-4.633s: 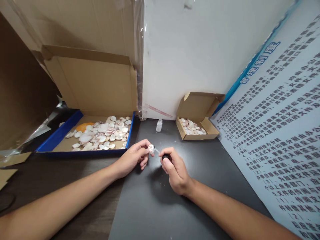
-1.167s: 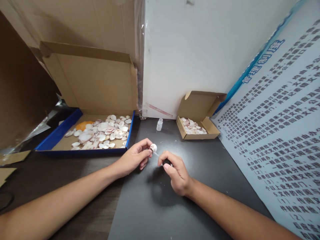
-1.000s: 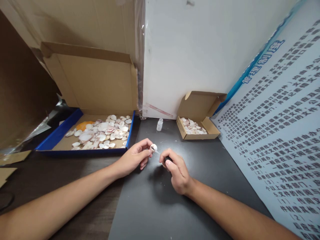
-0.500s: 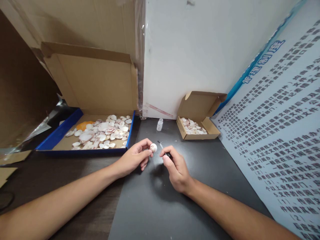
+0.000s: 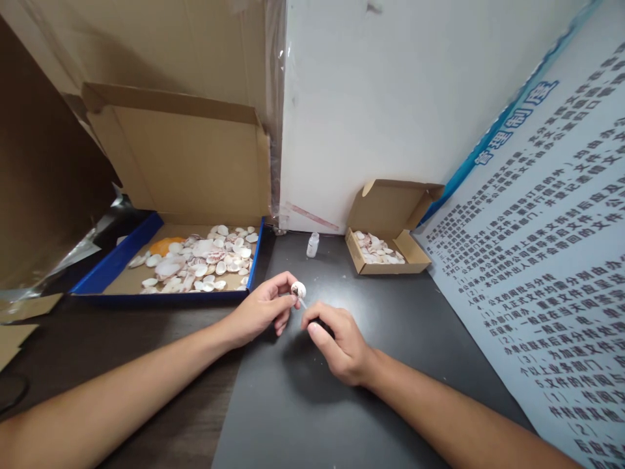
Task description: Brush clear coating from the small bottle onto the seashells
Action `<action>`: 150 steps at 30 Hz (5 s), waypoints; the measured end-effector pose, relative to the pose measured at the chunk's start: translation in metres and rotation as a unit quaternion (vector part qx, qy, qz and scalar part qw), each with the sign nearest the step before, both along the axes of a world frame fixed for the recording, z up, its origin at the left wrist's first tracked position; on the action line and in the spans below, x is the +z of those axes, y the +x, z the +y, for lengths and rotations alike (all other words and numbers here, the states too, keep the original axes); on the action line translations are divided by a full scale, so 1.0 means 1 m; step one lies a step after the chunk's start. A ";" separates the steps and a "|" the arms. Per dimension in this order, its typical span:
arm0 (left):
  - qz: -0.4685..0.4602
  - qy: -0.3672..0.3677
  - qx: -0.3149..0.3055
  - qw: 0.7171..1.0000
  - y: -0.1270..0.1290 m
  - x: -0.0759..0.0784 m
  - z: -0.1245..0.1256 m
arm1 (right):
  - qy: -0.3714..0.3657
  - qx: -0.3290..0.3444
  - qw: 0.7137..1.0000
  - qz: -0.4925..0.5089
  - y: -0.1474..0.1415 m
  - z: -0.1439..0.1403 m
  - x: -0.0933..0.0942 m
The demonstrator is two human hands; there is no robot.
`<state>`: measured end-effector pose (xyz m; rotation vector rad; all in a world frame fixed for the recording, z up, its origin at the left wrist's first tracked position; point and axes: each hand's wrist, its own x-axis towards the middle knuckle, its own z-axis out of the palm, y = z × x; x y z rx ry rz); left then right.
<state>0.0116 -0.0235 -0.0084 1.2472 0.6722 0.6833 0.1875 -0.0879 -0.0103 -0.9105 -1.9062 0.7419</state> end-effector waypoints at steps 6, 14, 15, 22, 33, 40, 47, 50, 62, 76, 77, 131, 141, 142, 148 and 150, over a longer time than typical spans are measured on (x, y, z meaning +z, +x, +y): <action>-0.002 -0.012 0.000 1.000 0.001 0.002 0.000 | -0.026 -0.053 0.998 0.029 0.000 -0.001 0.000; 0.003 0.010 0.007 1.000 0.001 0.000 0.000 | -0.053 -0.041 0.997 0.037 -0.001 -0.001 -0.003; 0.003 0.013 0.008 1.000 0.001 0.000 0.001 | -0.055 -0.049 0.996 0.052 -0.001 -0.001 -0.004; 0.004 0.005 0.002 1.000 0.001 0.000 0.001 | -0.069 -0.097 0.988 0.095 -0.003 0.000 -0.012; -0.001 -0.011 0.003 1.000 0.001 0.002 0.000 | -0.126 -0.099 0.978 0.134 -0.004 0.006 -0.020; -0.008 -0.021 0.010 1.000 0.000 0.004 -0.001 | -0.112 -0.100 0.981 0.122 -0.002 0.005 -0.015; -0.023 -0.028 0.020 0.999 0.000 0.002 0.000 | -0.123 -0.100 0.977 0.145 -0.001 0.009 -0.013; -0.036 -0.032 0.019 0.999 0.001 0.002 0.000 | -0.137 -0.103 0.974 0.148 0.000 0.013 -0.011; -0.017 -0.013 0.020 1.000 0.003 -0.001 0.002 | -0.068 -0.136 0.986 0.070 0.014 0.057 0.021; 0.002 0.000 0.006 1.000 0.003 -0.001 0.002 | -0.048 -0.164 0.985 0.018 0.015 0.067 0.023; 0.004 0.000 0.007 1.000 0.003 -0.001 0.001 | -0.043 -0.167 0.985 0.014 0.017 0.067 0.026; 0.027 0.036 -0.013 0.999 0.001 0.001 0.000 | 0.015 -0.129 0.985 -0.111 0.006 0.049 0.055; 0.022 0.033 -0.016 0.999 0.001 -0.002 0.002 | -0.024 -0.123 0.990 -0.064 0.005 0.047 0.057; 0.020 0.031 -0.017 0.999 0.001 -0.002 0.001 | -0.012 -0.132 0.989 -0.069 0.005 0.048 0.057; 0.023 0.035 -0.017 0.999 0.001 0.000 0.001 | -0.024 -0.106 0.991 -0.072 0.006 0.050 0.053; 0.025 0.032 -0.017 0.999 0.001 0.000 0.001 | 0.000 -0.121 0.988 -0.090 0.006 0.050 0.052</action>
